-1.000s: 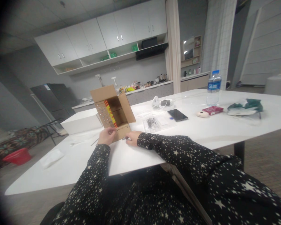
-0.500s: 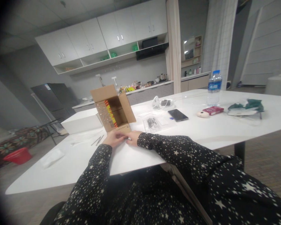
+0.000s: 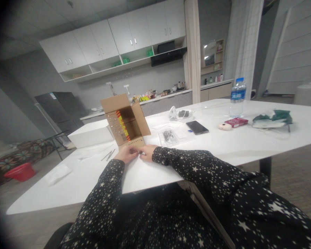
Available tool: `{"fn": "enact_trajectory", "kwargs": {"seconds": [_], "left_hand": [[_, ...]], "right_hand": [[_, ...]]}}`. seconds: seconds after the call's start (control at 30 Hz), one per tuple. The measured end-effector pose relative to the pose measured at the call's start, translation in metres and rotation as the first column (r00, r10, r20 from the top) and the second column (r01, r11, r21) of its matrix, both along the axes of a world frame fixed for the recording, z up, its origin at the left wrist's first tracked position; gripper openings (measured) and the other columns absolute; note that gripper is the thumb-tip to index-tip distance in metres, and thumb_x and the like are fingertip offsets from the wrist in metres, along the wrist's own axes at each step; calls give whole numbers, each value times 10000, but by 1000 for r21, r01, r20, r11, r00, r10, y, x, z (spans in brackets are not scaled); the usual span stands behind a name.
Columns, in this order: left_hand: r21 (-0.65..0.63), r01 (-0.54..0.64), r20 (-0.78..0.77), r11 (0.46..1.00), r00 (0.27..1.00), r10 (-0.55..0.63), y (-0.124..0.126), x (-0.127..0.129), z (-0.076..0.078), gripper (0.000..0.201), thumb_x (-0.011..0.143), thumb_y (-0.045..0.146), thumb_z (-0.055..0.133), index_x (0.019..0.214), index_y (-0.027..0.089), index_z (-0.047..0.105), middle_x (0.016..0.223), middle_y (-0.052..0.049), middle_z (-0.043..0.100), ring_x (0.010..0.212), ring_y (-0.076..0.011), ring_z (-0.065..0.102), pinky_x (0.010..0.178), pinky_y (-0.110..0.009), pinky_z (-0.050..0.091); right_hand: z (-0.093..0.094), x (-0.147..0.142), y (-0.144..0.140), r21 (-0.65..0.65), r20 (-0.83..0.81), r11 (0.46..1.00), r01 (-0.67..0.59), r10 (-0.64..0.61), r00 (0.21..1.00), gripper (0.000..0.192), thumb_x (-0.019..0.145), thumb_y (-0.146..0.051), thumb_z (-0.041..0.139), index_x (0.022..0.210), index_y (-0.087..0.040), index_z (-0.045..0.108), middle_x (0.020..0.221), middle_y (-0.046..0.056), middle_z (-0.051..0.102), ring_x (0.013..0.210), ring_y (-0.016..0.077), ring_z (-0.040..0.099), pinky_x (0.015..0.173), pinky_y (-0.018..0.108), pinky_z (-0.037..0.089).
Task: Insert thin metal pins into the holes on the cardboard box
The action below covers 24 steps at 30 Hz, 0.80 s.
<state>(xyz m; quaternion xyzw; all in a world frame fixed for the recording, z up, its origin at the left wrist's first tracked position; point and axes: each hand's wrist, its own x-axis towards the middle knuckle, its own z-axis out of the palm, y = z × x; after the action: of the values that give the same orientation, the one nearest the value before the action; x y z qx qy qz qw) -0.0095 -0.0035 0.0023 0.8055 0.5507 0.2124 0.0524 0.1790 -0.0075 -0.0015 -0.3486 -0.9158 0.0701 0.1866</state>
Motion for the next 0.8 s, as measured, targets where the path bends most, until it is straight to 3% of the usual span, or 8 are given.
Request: {"fn": "enact_trajectory", "kwargs": {"seconds": [0.33,0.6,0.8], "left_hand": [[-14,-25,-31,1000,999,25,1,1,-1,180,750,290,496,745,168,628,691,-30,642,642,-147,559,619,-272,428],[153,-110,42,982,994,105,6,-3,-5,132,811,275,450,824,174,535,816,-55,598,782,-174,571,731,-312,452],[173,-153,108,973,985,135,8,-9,-5,123,817,290,451,838,190,519,792,-38,595,780,-170,581,758,-312,458]], "right_hand": [[-2,0,2,0,-1,1000,10,-10,1000,298,803,-322,493,1025,-183,635,776,50,668,720,187,598,602,258,391],[-7,-2,7,-6,-28,1000,2,-2,1000,273,782,-312,509,986,-185,639,743,36,645,706,173,578,630,260,393],[-7,-5,8,-8,-19,1000,9,-9,1000,283,781,-325,513,993,-186,637,735,32,636,677,162,561,616,253,382]]}}
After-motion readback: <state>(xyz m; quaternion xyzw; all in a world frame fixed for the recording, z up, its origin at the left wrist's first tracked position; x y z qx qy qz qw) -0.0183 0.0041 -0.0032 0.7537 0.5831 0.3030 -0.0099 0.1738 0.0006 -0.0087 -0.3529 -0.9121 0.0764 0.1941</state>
